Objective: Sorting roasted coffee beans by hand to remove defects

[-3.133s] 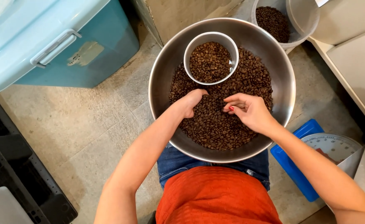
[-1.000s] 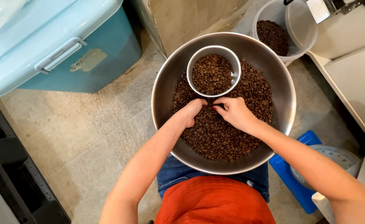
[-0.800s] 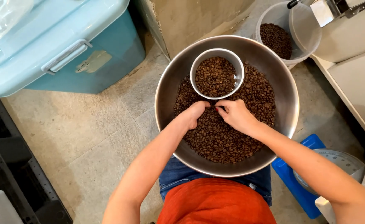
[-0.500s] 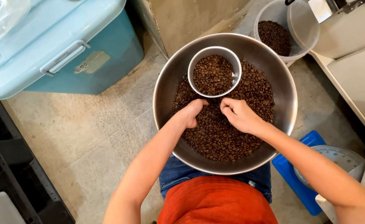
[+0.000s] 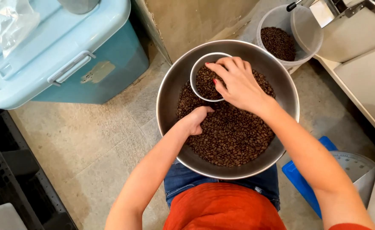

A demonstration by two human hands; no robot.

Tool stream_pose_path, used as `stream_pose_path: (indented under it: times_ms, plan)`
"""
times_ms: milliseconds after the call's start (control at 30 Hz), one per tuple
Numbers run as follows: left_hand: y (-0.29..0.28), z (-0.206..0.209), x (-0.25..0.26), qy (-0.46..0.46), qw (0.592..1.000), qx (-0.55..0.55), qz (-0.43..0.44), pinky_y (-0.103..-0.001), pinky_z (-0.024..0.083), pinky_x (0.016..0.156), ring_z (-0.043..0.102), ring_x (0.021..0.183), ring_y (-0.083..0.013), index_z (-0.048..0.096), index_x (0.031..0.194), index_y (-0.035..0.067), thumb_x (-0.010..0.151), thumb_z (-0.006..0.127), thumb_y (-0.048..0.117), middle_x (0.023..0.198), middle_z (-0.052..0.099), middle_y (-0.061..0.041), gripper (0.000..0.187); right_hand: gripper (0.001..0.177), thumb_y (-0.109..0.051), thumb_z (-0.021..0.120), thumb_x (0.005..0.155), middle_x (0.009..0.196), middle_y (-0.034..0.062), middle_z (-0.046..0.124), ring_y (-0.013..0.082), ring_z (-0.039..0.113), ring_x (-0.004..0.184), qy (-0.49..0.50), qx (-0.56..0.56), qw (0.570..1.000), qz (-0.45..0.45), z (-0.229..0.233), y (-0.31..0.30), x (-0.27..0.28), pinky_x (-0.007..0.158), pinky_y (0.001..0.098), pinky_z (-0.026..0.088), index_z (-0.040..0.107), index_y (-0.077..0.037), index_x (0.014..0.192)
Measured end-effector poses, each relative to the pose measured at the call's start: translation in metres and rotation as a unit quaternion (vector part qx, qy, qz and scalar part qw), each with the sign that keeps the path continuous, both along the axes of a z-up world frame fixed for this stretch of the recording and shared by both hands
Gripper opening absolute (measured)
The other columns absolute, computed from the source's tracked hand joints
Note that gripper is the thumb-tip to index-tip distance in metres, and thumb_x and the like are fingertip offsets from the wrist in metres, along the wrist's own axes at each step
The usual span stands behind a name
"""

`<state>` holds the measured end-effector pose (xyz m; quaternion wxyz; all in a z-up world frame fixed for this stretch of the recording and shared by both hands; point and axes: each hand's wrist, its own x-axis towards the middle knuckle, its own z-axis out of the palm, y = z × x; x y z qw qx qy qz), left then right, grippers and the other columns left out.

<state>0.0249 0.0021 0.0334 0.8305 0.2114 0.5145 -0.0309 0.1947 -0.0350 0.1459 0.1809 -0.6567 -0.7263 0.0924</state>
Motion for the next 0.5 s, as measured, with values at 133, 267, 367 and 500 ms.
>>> stream_pose_path:
  times_ms: [133, 267, 367, 500]
  plan:
    - [0.001, -0.007, 0.004, 0.003, 1.0, -0.012, 0.0, -0.053, 0.064, 0.078, 0.076, 0.081, -0.033, 0.065, 0.11, -0.008, 0.093, 0.057, 0.022, 0.092, 0.074, -0.023, 0.035, 0.041, -0.004, 0.053, 0.1, 0.12, 0.0204, 0.059, 0.0401, 0.053, 0.12, 0.119, 0.097, 0.987, -0.053, -0.017, -0.051, 0.001, 0.101, 0.0542, 0.046, 0.06, -0.003, 0.14]
    - [0.002, 0.0, 0.001, 0.013, 1.0, 0.001, -0.009, -0.054, 0.064, 0.079, 0.076, 0.083, -0.0334, 0.064, 0.111, -0.008, 0.094, 0.056, 0.023, 0.093, 0.074, -0.024, 0.036, 0.029, -0.006, 0.055, 0.103, 0.116, 0.0133, 0.064, 0.0341, 0.062, 0.114, 0.196, 0.103, 0.968, -0.122, -0.036, -0.105, 0.005, 0.097, 0.0481, 0.052, 0.067, -0.005, 0.13]
    - [0.001, 0.004, 0.002, 0.02, 1.0, 0.011, -0.018, -0.055, 0.063, 0.08, 0.076, 0.086, -0.0333, 0.063, 0.112, -0.008, 0.094, 0.055, 0.023, 0.094, 0.073, -0.023, 0.036, 0.024, -0.004, 0.06, 0.102, 0.111, 0.0078, 0.07, 0.0288, 0.068, 0.108, 0.242, 0.029, 0.956, -0.165, -0.042, -0.133, 0.007, 0.091, 0.0421, 0.056, 0.071, -0.009, 0.123]
    - [0.001, 0.002, 0.003, 0.045, 0.999, 0.023, -0.01, -0.055, 0.063, 0.079, 0.076, 0.085, -0.0353, 0.062, 0.115, -0.009, 0.093, 0.056, 0.021, 0.095, 0.072, -0.025, 0.038, 0.02, -0.008, 0.063, 0.1, 0.106, 0.0128, 0.076, 0.0324, 0.073, 0.1, 0.275, -0.078, 0.94, -0.188, -0.035, -0.146, 0.003, 0.084, 0.044, 0.06, 0.074, -0.008, 0.116]
